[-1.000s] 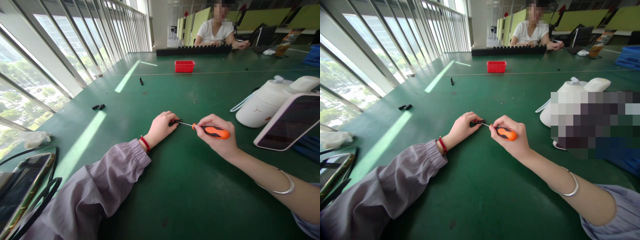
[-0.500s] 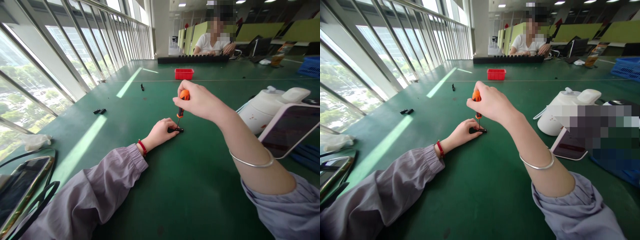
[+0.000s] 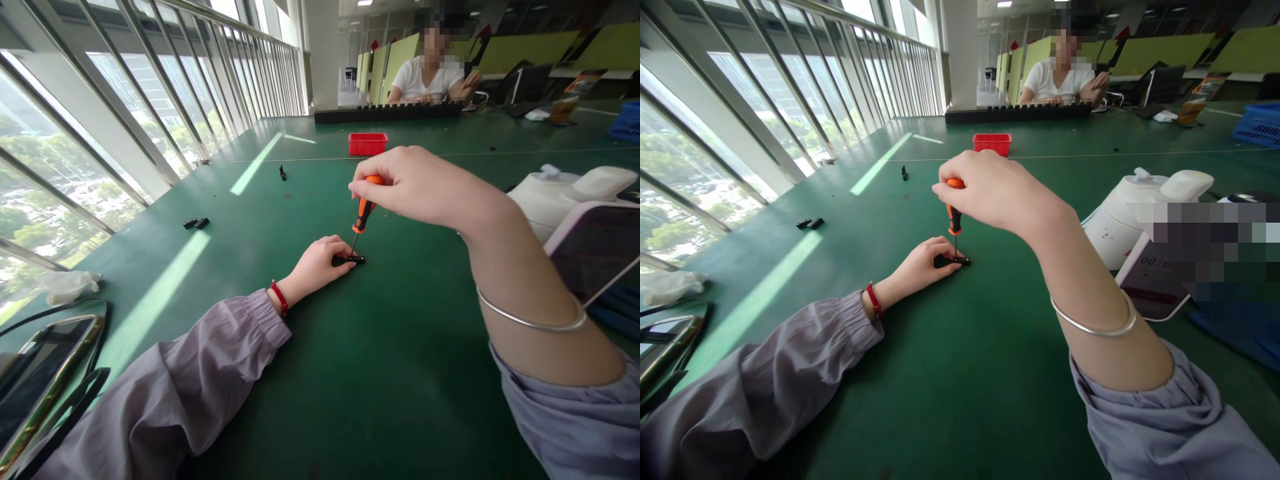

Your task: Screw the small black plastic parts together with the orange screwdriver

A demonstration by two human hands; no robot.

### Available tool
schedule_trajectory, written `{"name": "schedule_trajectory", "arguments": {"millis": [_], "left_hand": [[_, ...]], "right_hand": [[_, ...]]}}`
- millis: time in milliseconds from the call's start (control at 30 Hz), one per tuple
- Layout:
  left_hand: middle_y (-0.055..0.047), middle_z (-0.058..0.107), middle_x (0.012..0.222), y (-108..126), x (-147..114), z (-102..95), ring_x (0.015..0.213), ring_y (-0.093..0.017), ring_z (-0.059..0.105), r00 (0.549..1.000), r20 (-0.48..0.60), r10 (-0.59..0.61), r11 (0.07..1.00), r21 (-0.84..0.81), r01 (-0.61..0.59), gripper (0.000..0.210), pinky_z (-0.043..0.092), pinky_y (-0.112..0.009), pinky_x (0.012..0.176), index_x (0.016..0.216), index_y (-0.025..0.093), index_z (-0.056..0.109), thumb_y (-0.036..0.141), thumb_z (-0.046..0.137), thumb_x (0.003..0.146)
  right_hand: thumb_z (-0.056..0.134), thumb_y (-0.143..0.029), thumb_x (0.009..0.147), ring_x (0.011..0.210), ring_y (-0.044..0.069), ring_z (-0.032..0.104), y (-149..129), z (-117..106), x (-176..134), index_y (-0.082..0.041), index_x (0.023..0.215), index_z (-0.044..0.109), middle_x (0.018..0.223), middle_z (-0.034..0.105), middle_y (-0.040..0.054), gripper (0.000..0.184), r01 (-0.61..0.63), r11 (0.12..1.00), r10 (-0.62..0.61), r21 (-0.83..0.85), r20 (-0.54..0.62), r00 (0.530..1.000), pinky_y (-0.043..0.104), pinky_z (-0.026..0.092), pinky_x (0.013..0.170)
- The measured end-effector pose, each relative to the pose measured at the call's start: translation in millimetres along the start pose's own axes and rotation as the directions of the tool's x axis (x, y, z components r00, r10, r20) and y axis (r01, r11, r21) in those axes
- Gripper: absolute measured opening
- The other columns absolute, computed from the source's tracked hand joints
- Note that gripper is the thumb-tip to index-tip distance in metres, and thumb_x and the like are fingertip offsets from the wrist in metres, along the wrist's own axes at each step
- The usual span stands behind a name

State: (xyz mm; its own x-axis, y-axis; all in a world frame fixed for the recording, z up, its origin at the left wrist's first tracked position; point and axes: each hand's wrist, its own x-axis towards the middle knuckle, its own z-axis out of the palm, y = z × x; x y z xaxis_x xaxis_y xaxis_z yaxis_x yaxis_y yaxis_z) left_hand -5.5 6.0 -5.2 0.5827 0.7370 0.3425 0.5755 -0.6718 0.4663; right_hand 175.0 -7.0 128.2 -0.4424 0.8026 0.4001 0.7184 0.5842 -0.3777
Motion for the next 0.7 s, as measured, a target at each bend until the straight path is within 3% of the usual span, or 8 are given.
{"name": "schedule_trajectory", "arguments": {"millis": [100, 233, 333, 533, 700], "left_hand": [[-0.002, 0.064, 0.086, -0.4, -0.2, 0.6, 0.08, -0.016, 0.058, 1.0, -0.007, 0.0, 1.0, 0.0, 0.0, 0.009, 0.047, -0.029, 0.076, 0.078, 0.019, 0.062, 0.027, 0.061, 0.08], [-0.002, 0.064, 0.087, -0.7, -0.5, 1.3, 0.082, -0.016, 0.058, 1.0, -0.008, 0.013, 1.0, -0.005, -0.013, 0.009, 0.046, -0.03, 0.079, 0.078, 0.019, 0.062, 0.027, 0.061, 0.08], [-0.002, 0.064, 0.087, 0.3, -0.7, 0.9, 0.081, -0.016, 0.057, 1.0, -0.01, 0.009, 1.0, -0.013, -0.009, 0.008, 0.046, -0.031, 0.079, 0.079, 0.019, 0.063, 0.026, 0.061, 0.08], [-0.002, 0.062, 0.087, 2.4, -0.6, -0.3, 0.081, -0.015, 0.057, 1.0, 0.01, -0.018, 1.0, -0.018, 0.018, 0.01, 0.046, -0.029, 0.076, 0.086, 0.02, 0.067, 0.025, 0.06, 0.08], [-0.003, 0.061, 0.089, 2.6, -1.4, 0.2, 0.083, -0.017, 0.055, 1.0, 0.009, -0.012, 1.0, 0.019, 0.012, 0.014, 0.045, -0.031, 0.079, 0.091, 0.02, 0.067, 0.027, 0.06, 0.081]], "right_hand": [[0.055, -0.035, 0.083, 0.053, 0.01, 0.044, -11.2, -1.9, -2.8, -0.02, 0.08, 0.058, 0.059, 0.051, -0.0016, 0.015, -0.049, 0.997, 0.053, -0.067, 0.059, 0.997, 0.026, 0.028, 0.052], [0.046, -0.046, 0.087, 0.055, 0.011, 0.044, -20.7, -4.7, -5.6, -0.021, 0.081, 0.057, 0.06, 0.051, -0.0008, 0.029, -0.119, 0.99, 0.13, -0.08, 0.149, 0.98, 0.028, 0.029, 0.055], [0.042, -0.051, 0.088, 0.056, 0.012, 0.044, -20.9, -3.9, -5.0, -0.02, 0.078, 0.057, 0.06, 0.049, 0.0001, 0.036, -0.117, 0.99, 0.127, -0.083, 0.133, 0.983, 0.028, 0.029, 0.056], [0.053, -0.041, 0.083, 0.06, 0.013, 0.048, -16.6, -3.5, -4.6, -0.021, 0.088, 0.059, 0.069, 0.056, 0.0012, 0.022, -0.109, 0.986, 0.122, -0.125, 0.108, 0.987, 0.028, 0.031, 0.057], [0.042, -0.052, 0.088, 0.057, 0.014, 0.048, -17.5, -6.9, -6.5, -0.019, 0.081, 0.063, 0.062, 0.05, 0.002, 0.039, -0.146, 0.981, 0.163, -0.129, 0.139, 0.977, 0.029, 0.03, 0.056]]}}
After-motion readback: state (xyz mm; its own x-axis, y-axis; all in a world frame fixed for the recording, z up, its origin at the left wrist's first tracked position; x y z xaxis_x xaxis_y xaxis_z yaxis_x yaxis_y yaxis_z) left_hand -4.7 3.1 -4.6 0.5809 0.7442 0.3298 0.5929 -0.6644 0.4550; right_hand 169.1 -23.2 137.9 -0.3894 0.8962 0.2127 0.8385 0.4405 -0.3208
